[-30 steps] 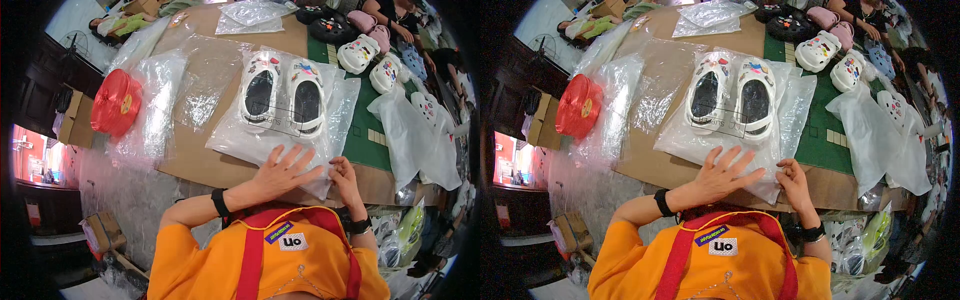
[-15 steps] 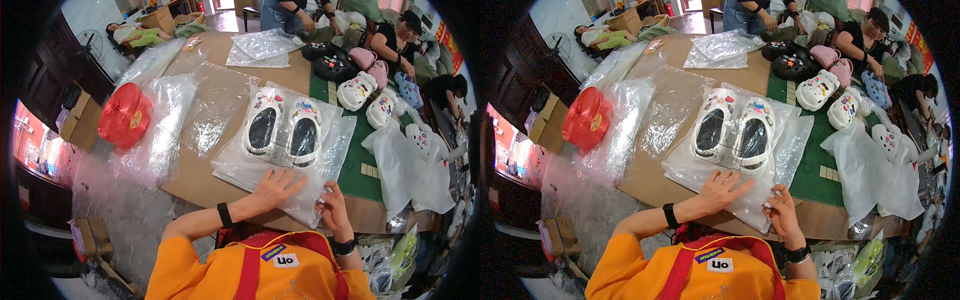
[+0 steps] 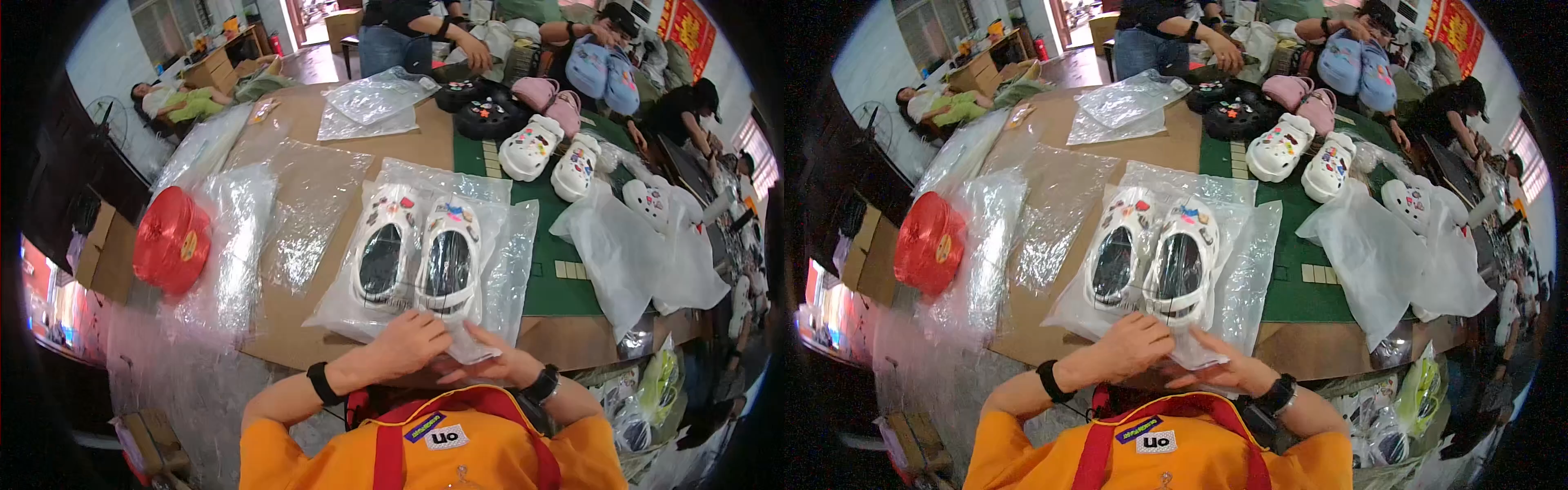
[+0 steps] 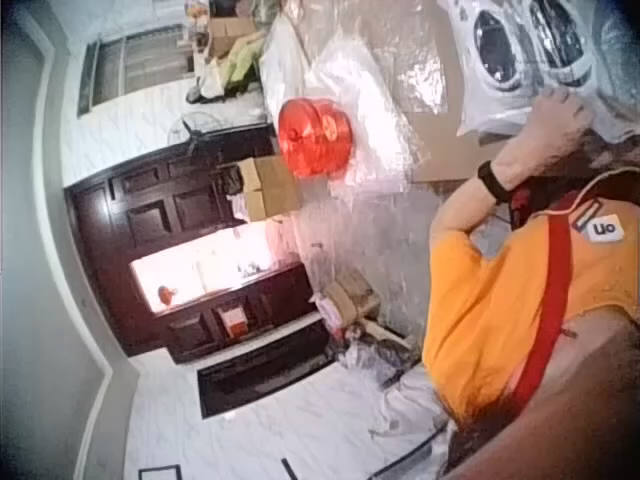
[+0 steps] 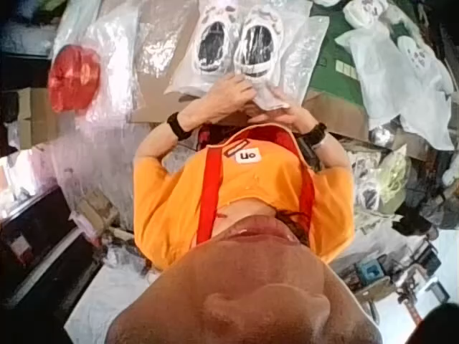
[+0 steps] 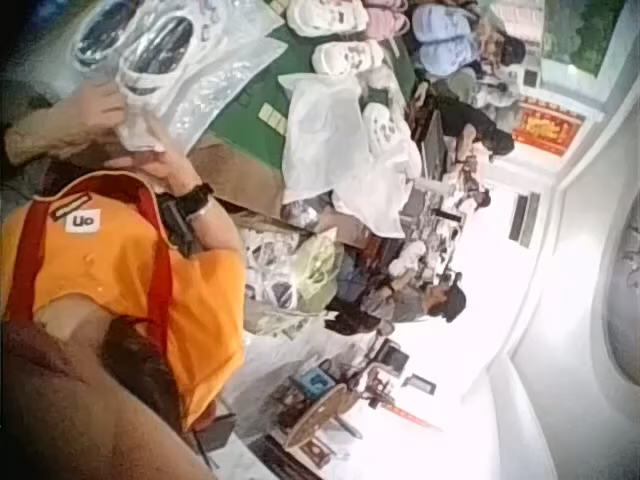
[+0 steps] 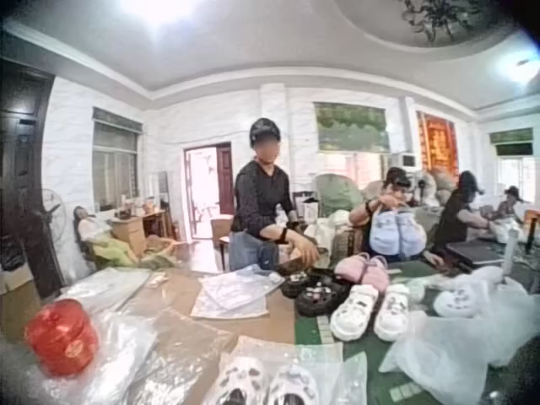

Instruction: The recorder is packaging pairs of foam clogs into individual plastic bags and placing them into a larger transport bag.

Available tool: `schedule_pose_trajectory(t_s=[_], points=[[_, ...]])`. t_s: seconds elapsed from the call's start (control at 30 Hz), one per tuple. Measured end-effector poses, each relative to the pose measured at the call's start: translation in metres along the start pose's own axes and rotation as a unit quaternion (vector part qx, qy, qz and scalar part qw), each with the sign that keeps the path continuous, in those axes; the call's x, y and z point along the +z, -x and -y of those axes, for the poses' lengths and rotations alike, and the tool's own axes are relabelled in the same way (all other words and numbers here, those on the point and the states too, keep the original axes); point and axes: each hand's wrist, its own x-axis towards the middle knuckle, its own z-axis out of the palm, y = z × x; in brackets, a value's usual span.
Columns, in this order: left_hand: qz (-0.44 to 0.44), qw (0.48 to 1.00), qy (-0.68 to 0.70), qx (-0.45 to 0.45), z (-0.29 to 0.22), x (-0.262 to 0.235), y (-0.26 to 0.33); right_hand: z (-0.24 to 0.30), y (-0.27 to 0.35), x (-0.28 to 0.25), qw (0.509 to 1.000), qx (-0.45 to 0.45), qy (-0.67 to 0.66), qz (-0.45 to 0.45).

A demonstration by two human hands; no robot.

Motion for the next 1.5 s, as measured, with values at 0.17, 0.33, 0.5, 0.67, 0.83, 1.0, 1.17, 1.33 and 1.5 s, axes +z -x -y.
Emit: schedule_pose_trajectory(t_s=[0.17, 0.33, 0.5, 0.67, 0.83, 1.0, 1.17, 1.33, 1.5], points=[[-0.030, 0.999, 0.020, -0.023, -0.025, 0.002, 0.006, -0.012, -0.031, 0.009, 0.983, 0.076, -0.151, 0.067], [-0.041, 0.996, 0.058, -0.052, -0.022, 0.009, 0.021, -0.025, -0.052, 0.006, 0.984, 0.001, -0.156, 0.089], [-0.038, 0.995, 0.061, -0.073, -0.030, 0.000, 0.032, -0.031, -0.055, 0.009, 0.998, -0.049, -0.045, -0.007], [-0.067, 0.985, 0.147, -0.066, -0.037, -0.005, 0.042, 0.006, -0.018, 0.069, 0.909, -0.145, 0.340, -0.191], [-0.113, 0.975, 0.156, -0.115, -0.034, -0.005, 0.054, 0.023, -0.008, 0.082, 0.793, -0.327, 0.496, -0.136], [-0.117, 0.953, 0.167, -0.225, -0.024, 0.001, 0.059, 0.018, 0.030, 0.092, 0.788, -0.400, 0.441, -0.158], [0.075, 0.978, 0.054, -0.189, -0.008, 0.020, 0.045, -0.006, 0.094, 0.077, 0.644, -0.547, 0.444, -0.298], [0.147, 0.982, 0.031, -0.118, -0.004, 0.040, 0.033, -0.021, 0.170, 0.032, 0.430, -0.619, 0.413, -0.512], [0.143, 0.983, 0.086, -0.073, -0.007, 0.045, 0.021, -0.059, 0.255, -0.019, 0.460, -0.562, 0.081, -0.683]])
